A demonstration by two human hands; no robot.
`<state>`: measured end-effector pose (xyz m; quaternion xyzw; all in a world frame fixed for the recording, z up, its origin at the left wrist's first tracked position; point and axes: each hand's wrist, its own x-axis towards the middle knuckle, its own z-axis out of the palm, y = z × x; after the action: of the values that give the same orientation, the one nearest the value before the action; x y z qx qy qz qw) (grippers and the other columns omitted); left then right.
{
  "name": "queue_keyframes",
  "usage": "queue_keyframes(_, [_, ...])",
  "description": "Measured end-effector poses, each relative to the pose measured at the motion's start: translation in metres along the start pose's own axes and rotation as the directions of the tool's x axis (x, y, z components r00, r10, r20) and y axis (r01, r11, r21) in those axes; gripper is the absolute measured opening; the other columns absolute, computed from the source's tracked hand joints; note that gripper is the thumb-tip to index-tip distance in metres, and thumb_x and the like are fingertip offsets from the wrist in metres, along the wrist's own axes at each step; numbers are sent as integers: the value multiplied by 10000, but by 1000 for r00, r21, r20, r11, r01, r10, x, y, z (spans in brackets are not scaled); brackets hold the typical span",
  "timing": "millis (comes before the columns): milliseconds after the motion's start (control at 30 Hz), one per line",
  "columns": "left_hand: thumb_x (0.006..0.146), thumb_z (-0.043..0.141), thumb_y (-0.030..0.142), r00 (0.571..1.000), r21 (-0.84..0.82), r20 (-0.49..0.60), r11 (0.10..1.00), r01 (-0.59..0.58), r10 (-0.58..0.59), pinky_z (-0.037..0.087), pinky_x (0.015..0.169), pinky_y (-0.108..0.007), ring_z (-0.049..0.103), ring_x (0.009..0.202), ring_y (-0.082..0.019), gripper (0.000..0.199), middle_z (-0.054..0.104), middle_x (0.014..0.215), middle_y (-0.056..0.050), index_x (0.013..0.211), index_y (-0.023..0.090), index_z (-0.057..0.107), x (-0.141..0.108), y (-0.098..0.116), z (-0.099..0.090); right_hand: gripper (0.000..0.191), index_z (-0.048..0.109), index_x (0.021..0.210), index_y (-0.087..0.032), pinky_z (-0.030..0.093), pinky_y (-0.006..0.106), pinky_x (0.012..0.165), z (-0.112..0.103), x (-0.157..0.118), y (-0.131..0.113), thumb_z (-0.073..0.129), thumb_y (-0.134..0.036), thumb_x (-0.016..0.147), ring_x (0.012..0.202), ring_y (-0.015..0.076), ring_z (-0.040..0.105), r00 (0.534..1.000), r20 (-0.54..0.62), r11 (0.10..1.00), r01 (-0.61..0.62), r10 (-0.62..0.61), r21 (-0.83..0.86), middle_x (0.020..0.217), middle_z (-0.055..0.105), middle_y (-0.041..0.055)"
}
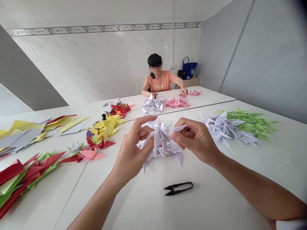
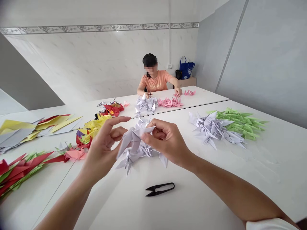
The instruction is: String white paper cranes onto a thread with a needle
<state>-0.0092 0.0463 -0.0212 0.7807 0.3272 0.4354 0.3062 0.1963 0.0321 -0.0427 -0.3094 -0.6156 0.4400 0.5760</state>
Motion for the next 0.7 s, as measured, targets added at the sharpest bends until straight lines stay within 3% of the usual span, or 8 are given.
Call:
queue_keyframes(100, [962,613,184,999,-134,43,991,26,-20,459,693,-234,591,714,-113,383,621,772,45,1308,316,513,2,-3,-4,258,565,726,-209,348,199,465,-2,3,0,770,-275,867,500,62,380,999,36,985,-23,17,173,618,408,-72])
queue_keyframes(233, [977,609,215,997,-222,67,973,63,-50,452,684,-228,578,742,-112,346,591,790,39,1294,335,544,3,-4,-7,286,555,716,-196,352,173,455,-3,7,-1,753,-299,893,492,42,311,994,41,934,-106,98,340,628,406,-78])
queue_keyframes(333, [984,607,268,994,-294,72,950,104,-87,455,668,-235,570,756,-121,315,614,867,11,1291,322,559,2,-5,-6,266,558,749,-196,352,161,456,-3,8,1,755,-300,894,499,44,267,988,46,913,-151,144,380,615,379,-88])
queue_keyframes(433, [974,593,218,983,-443,68,878,180,-167,469,705,-234,566,751,-114,311,609,867,0,1278,280,585,3,-6,-3,214,590,840,-203,384,173,466,-4,7,3,752,-331,896,513,49,331,993,60,947,-118,105,300,660,411,-79])
queue_keyframes(500, [952,571,160,963,-634,69,734,244,-261,490,760,-243,545,723,-100,292,569,819,9,1227,248,615,4,-8,0,178,599,953,-218,424,193,493,-5,5,4,721,-343,920,537,64,411,998,59,981,-40,30,189,697,426,-73])
queue_keyframes(567, [916,547,105,935,-812,126,507,289,-331,508,777,-258,497,668,-84,241,491,759,26,1109,214,639,5,-9,4,131,567,1001,-230,459,215,532,-4,2,3,624,-346,985,567,82,462,998,50,996,44,-47,73,710,432,-68])
queue_keyframes(633, [891,531,70,915,-901,205,299,315,-347,524,770,-273,448,615,-72,198,400,707,44,1011,191,632,6,-8,9,121,538,978,-228,483,229,566,-3,-2,1,522,-334,1035,590,92,491,994,62,995,96,-94,-31,725,464,-56])
queue_keyframes(700, [886,526,60,903,-928,256,175,330,-346,536,763,-275,426,582,-66,195,347,678,57,1001,181,628,5,-7,13,131,549,962,-217,494,230,586,0,-6,-1,509,-313,1041,595,93,526,988,110,982,121,-106,-142,716,506,-49])
